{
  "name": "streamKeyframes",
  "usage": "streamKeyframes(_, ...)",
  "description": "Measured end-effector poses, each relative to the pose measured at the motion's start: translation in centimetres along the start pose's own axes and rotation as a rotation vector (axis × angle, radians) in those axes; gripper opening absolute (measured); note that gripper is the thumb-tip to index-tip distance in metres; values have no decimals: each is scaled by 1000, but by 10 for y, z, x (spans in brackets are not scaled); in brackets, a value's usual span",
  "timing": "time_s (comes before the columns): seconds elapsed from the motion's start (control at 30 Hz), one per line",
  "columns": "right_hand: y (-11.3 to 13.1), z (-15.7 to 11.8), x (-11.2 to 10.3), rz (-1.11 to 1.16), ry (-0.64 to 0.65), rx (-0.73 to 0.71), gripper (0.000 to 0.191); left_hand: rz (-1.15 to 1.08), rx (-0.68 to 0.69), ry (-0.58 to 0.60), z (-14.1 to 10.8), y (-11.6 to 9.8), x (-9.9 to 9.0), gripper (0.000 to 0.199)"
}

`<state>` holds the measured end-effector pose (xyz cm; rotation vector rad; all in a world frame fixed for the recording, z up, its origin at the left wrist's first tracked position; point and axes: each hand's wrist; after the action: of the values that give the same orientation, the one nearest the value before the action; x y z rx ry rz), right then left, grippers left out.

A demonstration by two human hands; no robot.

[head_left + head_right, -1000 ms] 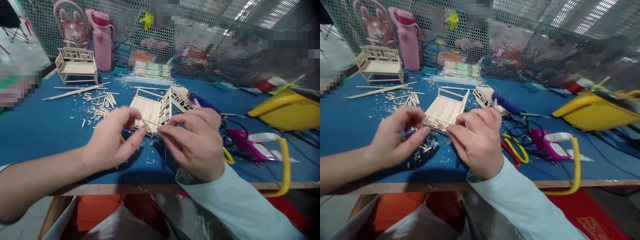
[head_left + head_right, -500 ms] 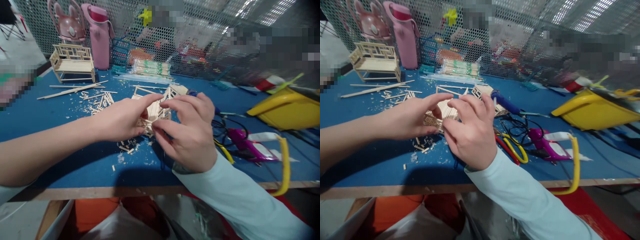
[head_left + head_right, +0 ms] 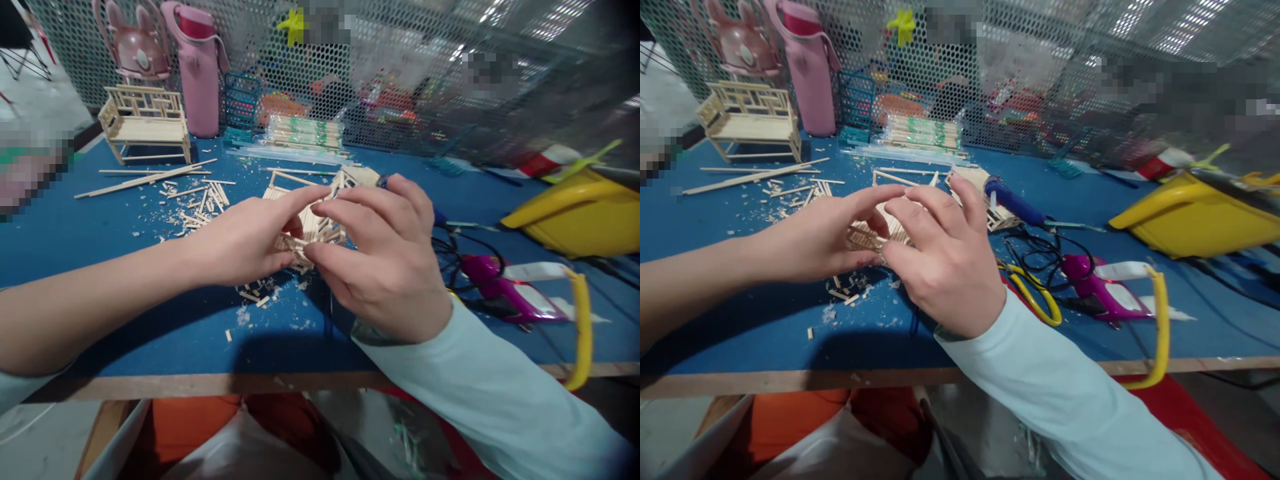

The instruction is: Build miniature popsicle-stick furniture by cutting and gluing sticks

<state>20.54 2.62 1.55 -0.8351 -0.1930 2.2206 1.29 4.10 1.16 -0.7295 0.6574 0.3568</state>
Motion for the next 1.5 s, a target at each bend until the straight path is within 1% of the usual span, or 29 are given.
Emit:
streamKeyframes(0.17, 1, 6, -4, 30, 77, 18, 23, -19, -2, -14, 1, 0, 0, 68)
streamKeyframes(0.33, 1, 10, -5, 132, 133, 130, 25, -41, -22, -2, 2, -1, 1, 65)
streamKeyframes(0.4, 1, 10, -4, 151, 126, 143, 25, -75, -41, -24, 2, -1, 1, 65)
streamKeyframes(0.5, 1, 8, -2, 117, 122, 127, 23, -116, -56, -75, 1, -1, 2, 66)
streamKeyframes(0.63, 1, 3, 1, 81, 76, 121, 16, -98, -57, -61, 1, -2, 2, 67)
streamKeyframes(0.73, -1, 1, 1, 168, 35, 174, 8, -98, -75, -70, 2, -3, 2, 66)
streamKeyframes(0.87, 0, -1, -2, 265, 38, 306, 24, -99, -88, -84, 3, -4, 2, 68)
streamKeyframes(0.97, 3, -1, 0, 318, 50, 386, 29, -89, -84, -86, 3, -5, 3, 68)
streamKeyframes(1.1, 5, 0, 5, 325, 39, 444, 33, -65, -67, -77, 3, -5, 3, 68)
streamKeyframes(1.2, 6, 2, 7, 309, 50, 456, 32, -34, -46, -61, 3, -5, 3, 67)
streamKeyframes(1.33, 5, 3, 7, 263, 78, 425, 29, -3, -38, -40, 2, -5, 2, 66)
streamKeyframes(1.5, 2, 4, 6, 298, 117, 415, 27, 0, -31, -29, 1, -6, 0, 65)
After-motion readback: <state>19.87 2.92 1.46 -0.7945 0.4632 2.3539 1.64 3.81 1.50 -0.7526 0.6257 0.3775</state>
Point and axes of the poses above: each hand's wrist, its own z-axis towards the middle knuckle, its own x-axis out of the palm, y = z × x, and after that the axes turned 13 degrees about -y, right-handed
